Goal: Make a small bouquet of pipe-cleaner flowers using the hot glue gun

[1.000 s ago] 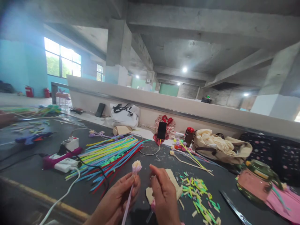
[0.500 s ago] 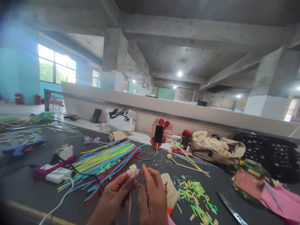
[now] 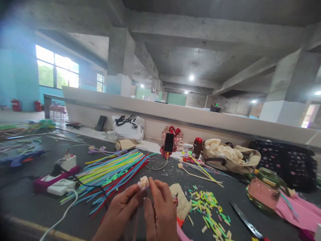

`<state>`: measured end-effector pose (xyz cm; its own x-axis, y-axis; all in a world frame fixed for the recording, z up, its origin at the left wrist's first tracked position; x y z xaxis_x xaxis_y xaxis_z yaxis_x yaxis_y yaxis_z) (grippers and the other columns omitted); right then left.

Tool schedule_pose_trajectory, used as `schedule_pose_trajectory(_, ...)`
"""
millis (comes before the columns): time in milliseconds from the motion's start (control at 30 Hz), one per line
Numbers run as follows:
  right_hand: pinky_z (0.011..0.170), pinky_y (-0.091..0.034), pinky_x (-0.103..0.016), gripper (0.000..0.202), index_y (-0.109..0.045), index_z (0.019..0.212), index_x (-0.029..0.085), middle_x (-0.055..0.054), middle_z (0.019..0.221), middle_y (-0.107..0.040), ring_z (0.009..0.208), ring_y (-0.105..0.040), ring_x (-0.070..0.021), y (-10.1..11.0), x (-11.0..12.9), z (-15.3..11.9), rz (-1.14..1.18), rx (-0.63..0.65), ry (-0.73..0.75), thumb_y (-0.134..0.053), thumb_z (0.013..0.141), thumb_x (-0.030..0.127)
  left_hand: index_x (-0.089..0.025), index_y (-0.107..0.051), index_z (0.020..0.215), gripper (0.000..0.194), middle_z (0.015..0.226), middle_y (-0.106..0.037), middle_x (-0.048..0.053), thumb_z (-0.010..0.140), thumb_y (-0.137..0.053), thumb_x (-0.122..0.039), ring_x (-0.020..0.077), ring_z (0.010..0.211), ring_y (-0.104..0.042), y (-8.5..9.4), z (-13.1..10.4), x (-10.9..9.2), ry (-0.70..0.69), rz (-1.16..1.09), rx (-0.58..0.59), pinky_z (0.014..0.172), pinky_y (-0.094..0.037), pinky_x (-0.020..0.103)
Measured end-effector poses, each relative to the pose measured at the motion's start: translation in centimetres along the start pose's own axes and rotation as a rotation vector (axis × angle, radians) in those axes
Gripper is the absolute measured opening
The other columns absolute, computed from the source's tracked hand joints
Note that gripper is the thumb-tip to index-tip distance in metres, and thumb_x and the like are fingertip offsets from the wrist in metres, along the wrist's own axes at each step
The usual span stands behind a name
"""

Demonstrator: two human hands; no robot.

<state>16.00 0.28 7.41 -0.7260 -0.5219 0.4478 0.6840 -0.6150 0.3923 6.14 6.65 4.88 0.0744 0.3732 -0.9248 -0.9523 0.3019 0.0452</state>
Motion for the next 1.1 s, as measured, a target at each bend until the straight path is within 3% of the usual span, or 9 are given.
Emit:
schedule_pose_trajectory(333, 0.083, -0.039, -0.030, 0.037, -0.046, 0.119, 0.021, -0.008, 0.106, -0.051, 0.099, -0.047, -0.0205, -0.5, -0.4, -0.2, 0.052, 0.022, -0.019, -0.036, 0.084, 0.026, -0.017, -0.058, 0.066, 0.019, 0.059, -0.049, -0.003, 0.075, -0.047, -0.030, 0.0123, 0.059, -0.044, -0.2, 0.3, -0.2, -0.082, 0.215, 0.039, 0.055, -0.034, 0.018)
schedule_pose_trajectory(533, 0.071, -0.042, -0.026, 0.036, -0.047, 0.117, 0.021, -0.007, 0.105, -0.052, 0.089, -0.052, -0.0183, 0.6, -2.1, 0.4, 0.151, 0.015, -0.160, -0.040, 0.082, 0.028, -0.017, -0.058, 0.062, 0.021, 0.054, -0.043, -0.004, 0.075, -0.048, -0.031, 0.0106, 0.053, -0.040, 0.4, 0.3, -0.5, -0.060, 0.270, -0.020, 0.050, -0.031, 0.018)
schedule_pose_trajectory(700, 0.067, -0.041, -0.023, 0.025, -0.058, 0.101, 0.023, -0.003, 0.092, -0.057, 0.081, -0.055, -0.0156, 1.3, -2.9, 1.9, 0.337, 0.106, -0.240, -0.045, 0.080, 0.029, -0.017, -0.058, 0.061, 0.023, 0.056, -0.045, -0.004, 0.075, -0.049, -0.032, 0.0109, 0.055, -0.042, 0.3, 0.3, -1.4, -0.075, 0.276, 0.001, 0.053, -0.032, 0.018)
schedule_pose_trajectory(900, 0.076, -0.040, -0.024, 0.022, -0.063, 0.096, 0.026, -0.003, 0.098, -0.056, 0.096, -0.050, -0.0173, 1.9, -2.2, 3.6, 0.393, 0.105, -0.162, -0.048, 0.080, 0.028, -0.017, -0.057, 0.058, 0.026, 0.054, -0.041, -0.004, 0.075, -0.047, -0.034, 0.0104, 0.052, -0.040, 0.1, 0.4, -1.6, -0.088, 0.329, 0.019, 0.050, -0.031, 0.019)
schedule_pose_trajectory(1100, 0.081, -0.040, -0.026, 0.022, -0.064, 0.095, 0.025, -0.004, 0.096, -0.056, 0.093, -0.052, -0.0159, 0.8, -1.6, 3.9, 0.397, 0.205, -0.080, -0.048, 0.081, 0.024, -0.018, -0.059, 0.063, 0.026, 0.057, -0.047, -0.003, 0.078, -0.042, -0.031, 0.0110, 0.054, -0.043, 0.1, 0.4, -1.5, -0.116, 0.361, 0.071, 0.052, -0.033, 0.019)
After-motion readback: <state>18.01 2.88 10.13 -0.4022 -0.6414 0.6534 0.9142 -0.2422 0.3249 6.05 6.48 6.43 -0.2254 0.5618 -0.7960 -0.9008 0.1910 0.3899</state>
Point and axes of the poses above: each hand's wrist, its own z-axis towards the middle knuckle, its own y-axis out of the back of the hand, x = y × z, the point moved 8 cm from there along z, towards the middle knuckle
